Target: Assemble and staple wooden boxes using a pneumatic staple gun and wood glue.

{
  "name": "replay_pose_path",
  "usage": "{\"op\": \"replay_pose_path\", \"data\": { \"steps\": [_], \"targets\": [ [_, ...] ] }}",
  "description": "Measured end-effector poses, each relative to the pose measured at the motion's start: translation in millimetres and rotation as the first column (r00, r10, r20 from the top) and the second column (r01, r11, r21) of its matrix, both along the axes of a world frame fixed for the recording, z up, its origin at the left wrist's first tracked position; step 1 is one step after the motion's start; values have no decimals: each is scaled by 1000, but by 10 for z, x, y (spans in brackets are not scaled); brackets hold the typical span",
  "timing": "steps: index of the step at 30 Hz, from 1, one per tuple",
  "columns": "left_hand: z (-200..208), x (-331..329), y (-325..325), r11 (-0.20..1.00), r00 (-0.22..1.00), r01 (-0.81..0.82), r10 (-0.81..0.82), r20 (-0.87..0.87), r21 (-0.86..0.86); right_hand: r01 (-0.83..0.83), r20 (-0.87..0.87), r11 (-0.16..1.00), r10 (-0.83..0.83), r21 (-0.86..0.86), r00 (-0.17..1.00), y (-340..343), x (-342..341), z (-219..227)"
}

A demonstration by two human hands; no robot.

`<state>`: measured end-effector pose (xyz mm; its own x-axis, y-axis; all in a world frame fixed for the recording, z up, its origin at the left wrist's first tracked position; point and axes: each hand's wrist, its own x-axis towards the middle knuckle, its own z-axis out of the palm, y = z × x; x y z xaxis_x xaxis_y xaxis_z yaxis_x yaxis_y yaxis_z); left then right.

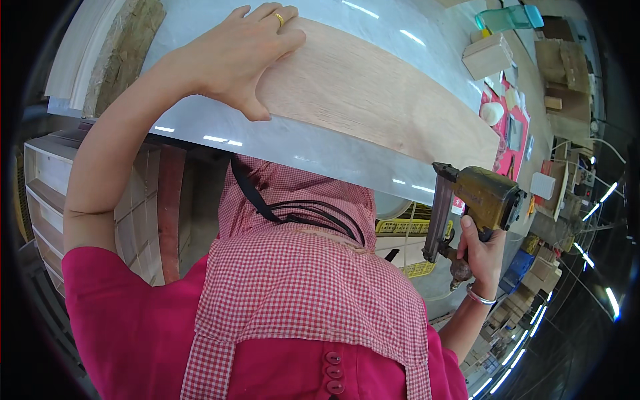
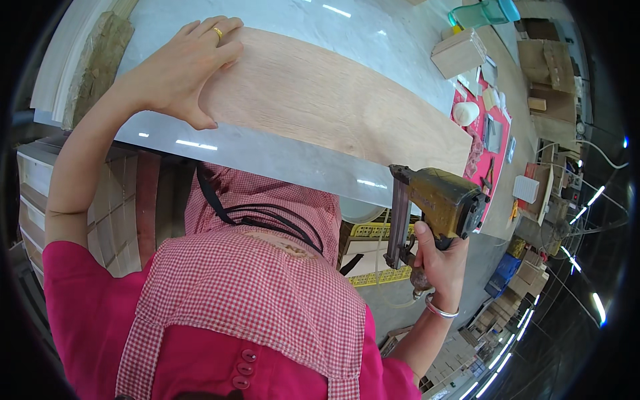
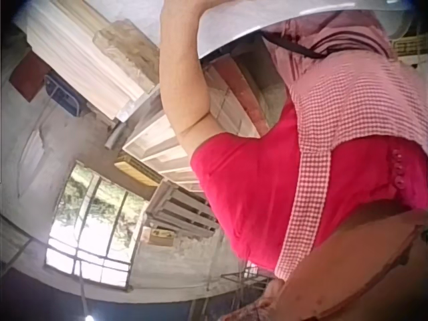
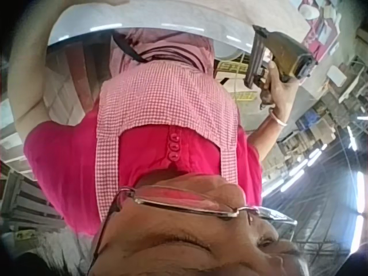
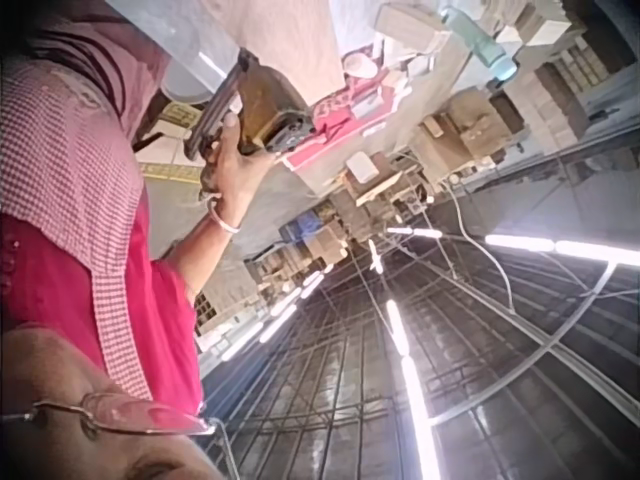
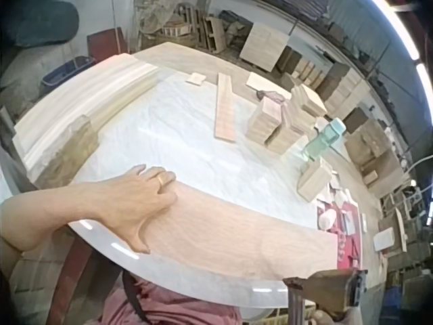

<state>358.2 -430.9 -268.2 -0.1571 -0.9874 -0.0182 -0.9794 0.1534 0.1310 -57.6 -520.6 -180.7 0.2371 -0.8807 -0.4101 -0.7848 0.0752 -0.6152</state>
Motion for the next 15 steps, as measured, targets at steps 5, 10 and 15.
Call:
{"op": "replay_pose_path", "data": {
  "steps": [5,10,15],
  "targets": [
    [-38,9,14,999,1000,3,-4,-24,-37,-3,-30,1000,3,26,1000,18,39,5],
    [135,133,52,999,999,31,-29,-46,35,-33,-24,995,31,-91,999,210,346,88],
    [296,238,5,981,993,96,-82,-87,169,-130,61,991,129,15,990,257,554,-4]
  ]
}}
